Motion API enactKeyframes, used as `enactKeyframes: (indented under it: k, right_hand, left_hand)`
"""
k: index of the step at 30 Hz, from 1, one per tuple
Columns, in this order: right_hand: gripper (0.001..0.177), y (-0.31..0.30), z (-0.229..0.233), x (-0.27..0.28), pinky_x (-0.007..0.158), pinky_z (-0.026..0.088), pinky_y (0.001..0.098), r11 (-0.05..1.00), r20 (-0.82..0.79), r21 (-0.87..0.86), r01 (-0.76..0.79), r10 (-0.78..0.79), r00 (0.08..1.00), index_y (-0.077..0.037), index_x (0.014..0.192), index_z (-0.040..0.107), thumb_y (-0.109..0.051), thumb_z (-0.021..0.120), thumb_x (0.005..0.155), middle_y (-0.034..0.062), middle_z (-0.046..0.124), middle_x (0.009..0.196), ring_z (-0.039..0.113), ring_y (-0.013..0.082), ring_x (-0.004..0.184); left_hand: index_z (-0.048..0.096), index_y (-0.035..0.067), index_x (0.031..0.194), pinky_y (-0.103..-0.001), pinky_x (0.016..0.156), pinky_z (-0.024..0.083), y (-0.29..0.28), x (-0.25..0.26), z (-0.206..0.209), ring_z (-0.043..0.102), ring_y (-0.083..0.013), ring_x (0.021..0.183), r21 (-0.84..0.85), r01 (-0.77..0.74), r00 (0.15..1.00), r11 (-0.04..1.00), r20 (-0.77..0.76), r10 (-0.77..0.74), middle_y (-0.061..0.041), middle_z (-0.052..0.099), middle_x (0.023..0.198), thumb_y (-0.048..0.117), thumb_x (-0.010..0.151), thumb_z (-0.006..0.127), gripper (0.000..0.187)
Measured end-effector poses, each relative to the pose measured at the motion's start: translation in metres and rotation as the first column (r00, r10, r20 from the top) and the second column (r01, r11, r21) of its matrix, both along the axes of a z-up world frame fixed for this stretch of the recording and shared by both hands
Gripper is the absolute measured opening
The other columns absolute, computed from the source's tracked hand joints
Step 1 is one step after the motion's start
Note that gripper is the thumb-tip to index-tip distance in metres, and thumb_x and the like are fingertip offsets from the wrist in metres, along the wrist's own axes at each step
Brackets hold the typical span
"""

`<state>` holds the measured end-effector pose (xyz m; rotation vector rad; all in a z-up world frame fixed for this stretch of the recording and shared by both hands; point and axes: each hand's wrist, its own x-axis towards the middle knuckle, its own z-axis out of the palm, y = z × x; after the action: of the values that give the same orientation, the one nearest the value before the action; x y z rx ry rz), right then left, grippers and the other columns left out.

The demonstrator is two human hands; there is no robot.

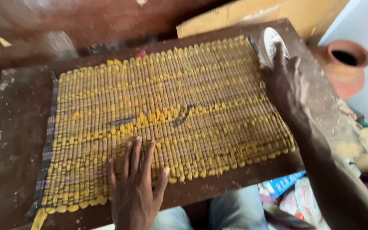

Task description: The person scrubs a yellow woven mat on a wooden table using a white brush. They hold the mat with one hand and scrub with the other, occasionally flipping the mat over to clean the other side.

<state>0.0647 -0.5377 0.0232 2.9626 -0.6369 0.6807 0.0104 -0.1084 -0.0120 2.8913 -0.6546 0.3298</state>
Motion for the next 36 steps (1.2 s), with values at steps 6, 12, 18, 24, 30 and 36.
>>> enactKeyframes:
  k: [6,12,18,24,30,36]
  right_hand:
    - [0.071,0.006,0.03,0.015,0.069,0.059,0.0577,0.939,0.301,0.325,-0.112,0.009,0.953,-0.015,0.167,0.021,-0.029,0.057,0.107,0.04,0.035,0.151,0.066,0.0419,0.088]
    - [0.077,-0.008,0.01,0.029,0.076,0.058,0.0563,0.997,0.035,-0.072,0.027,-0.025,0.999,-0.021,0.17,0.02,-0.032,0.063,0.108,0.0329,0.045,0.145,0.067,0.0442,0.097]
    - [0.072,0.013,0.019,-0.04,0.081,0.059,0.0544,0.961,0.33,0.238,-0.14,0.056,0.942,-0.019,0.174,0.014,-0.02,0.061,0.118,0.0331,0.046,0.147,0.066,0.0476,0.107]
    - [0.06,0.049,0.012,-0.11,0.108,0.044,0.0612,0.98,0.022,-0.088,-0.18,0.183,0.983,-0.031,0.164,0.035,-0.025,0.057,0.108,0.0191,0.041,0.158,0.047,0.0491,0.137]
    - [0.075,0.056,0.006,-0.13,0.1,0.027,0.0686,0.977,0.014,0.152,-0.15,0.149,0.989,-0.019,0.157,0.045,-0.041,0.071,0.09,0.0255,0.038,0.159,0.036,0.0472,0.14]
    - [0.076,0.047,-0.006,-0.112,0.106,0.033,0.0632,0.977,0.105,0.114,-0.182,0.17,0.98,-0.018,0.163,0.049,-0.031,0.076,0.093,0.0188,0.053,0.145,0.049,0.0402,0.131]
  left_hand:
    - [0.031,0.027,0.156,-0.062,0.119,0.007,0.001,-0.003,-0.002,0.02,-0.0254,0.15,0.007,-0.011,1.0,1.0,-0.011,0.011,-0.005,0.021,0.166,0.067,0.098,0.025,0.071]
    - [0.03,0.026,0.157,-0.062,0.121,0.008,0.002,-0.005,0.0,0.02,-0.025,0.152,-0.044,0.019,1.0,0.999,0.012,-0.019,-0.005,0.021,0.168,0.065,0.099,0.026,0.07]
    - [0.03,0.026,0.156,-0.062,0.119,0.006,0.0,-0.002,0.001,0.019,-0.0247,0.151,-0.013,0.003,1.0,1.0,-0.007,-0.003,-0.006,0.02,0.167,0.066,0.098,0.025,0.07]
    - [0.029,0.025,0.157,-0.063,0.119,0.005,0.001,-0.002,0.001,0.018,-0.0269,0.151,-0.018,0.006,1.0,1.0,-0.007,-0.006,-0.008,0.019,0.166,0.065,0.099,0.025,0.071]
    - [0.028,0.024,0.158,-0.063,0.119,0.007,0.001,-0.004,0.005,0.019,-0.0269,0.152,-0.032,0.034,0.999,0.999,0.001,-0.034,-0.007,0.02,0.167,0.062,0.099,0.028,0.07]
    - [0.029,0.023,0.159,-0.061,0.122,0.011,0.001,-0.012,0.01,0.021,-0.0249,0.154,-0.058,0.021,1.0,0.998,0.014,-0.02,-0.008,0.024,0.167,0.06,0.101,0.033,0.069]
